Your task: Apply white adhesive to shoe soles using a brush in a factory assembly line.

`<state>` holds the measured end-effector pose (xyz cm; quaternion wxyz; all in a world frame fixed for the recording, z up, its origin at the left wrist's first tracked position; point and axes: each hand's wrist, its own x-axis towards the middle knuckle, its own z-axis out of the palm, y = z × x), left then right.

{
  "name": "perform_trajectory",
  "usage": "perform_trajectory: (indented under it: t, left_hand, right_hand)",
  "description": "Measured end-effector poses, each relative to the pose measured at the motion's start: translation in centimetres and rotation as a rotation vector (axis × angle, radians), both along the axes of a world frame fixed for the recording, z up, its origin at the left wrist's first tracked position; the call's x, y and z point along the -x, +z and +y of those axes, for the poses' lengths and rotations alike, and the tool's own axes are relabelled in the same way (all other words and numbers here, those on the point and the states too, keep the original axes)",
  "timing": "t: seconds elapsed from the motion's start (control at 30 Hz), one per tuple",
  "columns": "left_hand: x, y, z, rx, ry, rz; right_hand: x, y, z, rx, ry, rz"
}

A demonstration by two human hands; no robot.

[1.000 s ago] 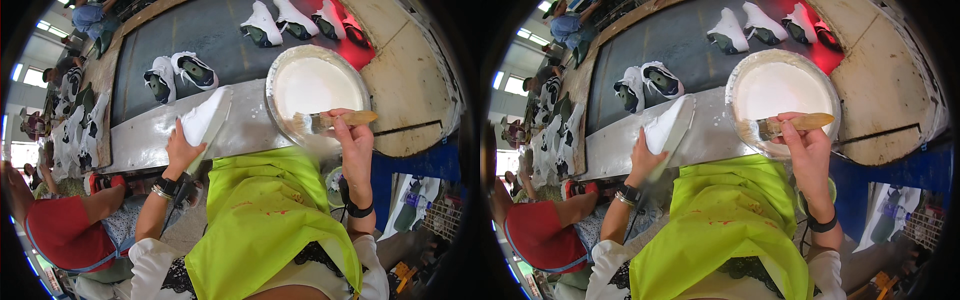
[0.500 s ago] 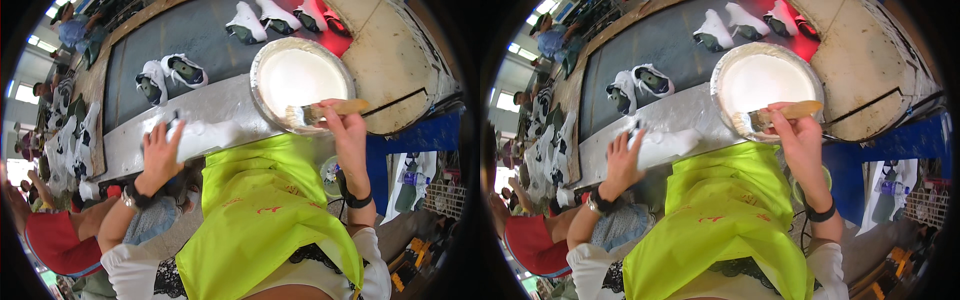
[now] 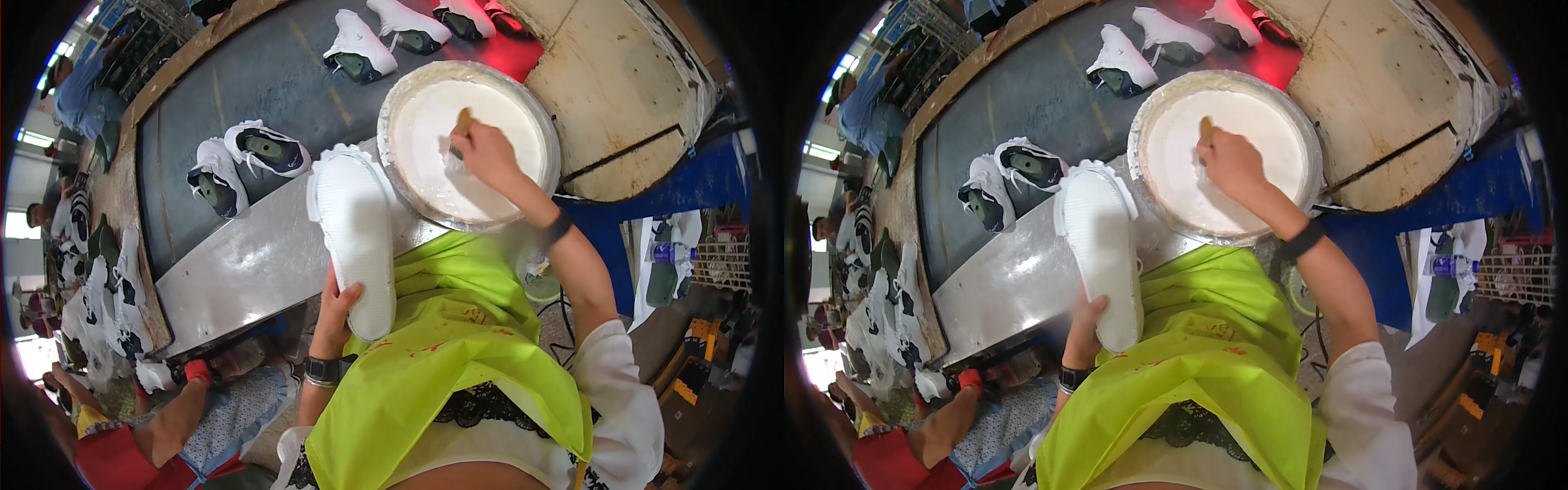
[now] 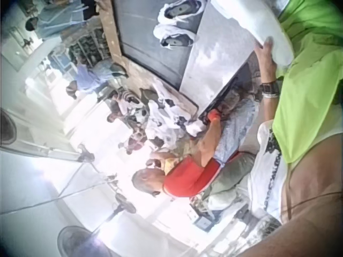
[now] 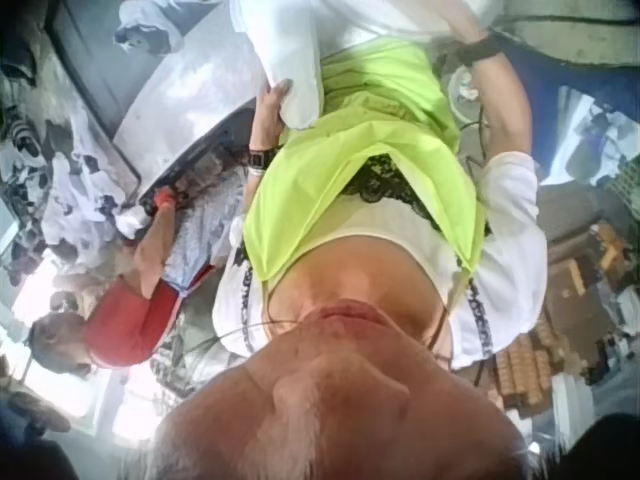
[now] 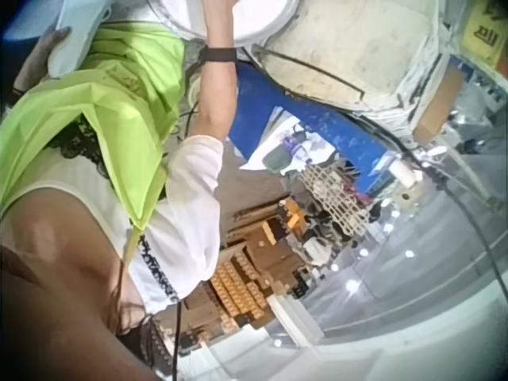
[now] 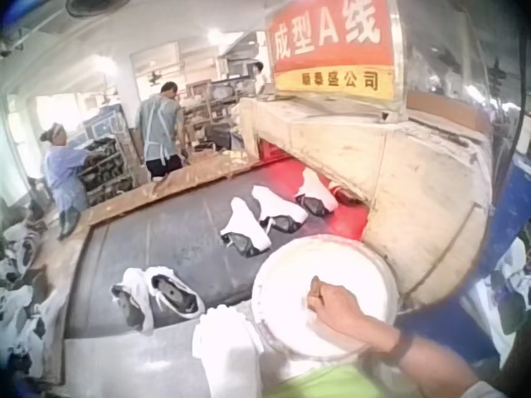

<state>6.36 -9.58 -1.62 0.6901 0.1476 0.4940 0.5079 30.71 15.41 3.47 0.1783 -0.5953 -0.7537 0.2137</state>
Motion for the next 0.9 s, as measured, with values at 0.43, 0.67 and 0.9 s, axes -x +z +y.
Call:
perform_trajectory:
  t: [0.43, 0.67, 0.9]
  left_hand:
    - [-2.0, 0.8, 0.8, -0.149, -0.043, 0.142]
    - [-1.8, -0.4, 0.4, -0.158, -0.038, 0.229]
    - [-1.9, 0.3, 0.7, -0.190, -0.027, 0.182]
  right_hand:
    - [5.7, 3.1, -4.6, 0.002, 0.096, 0.864]
    - [8.0, 4.0, -8.6, 0.103, 0.394, 0.637]
    - [9.9, 2.6, -2.9, 0.040, 0.178, 0.638]
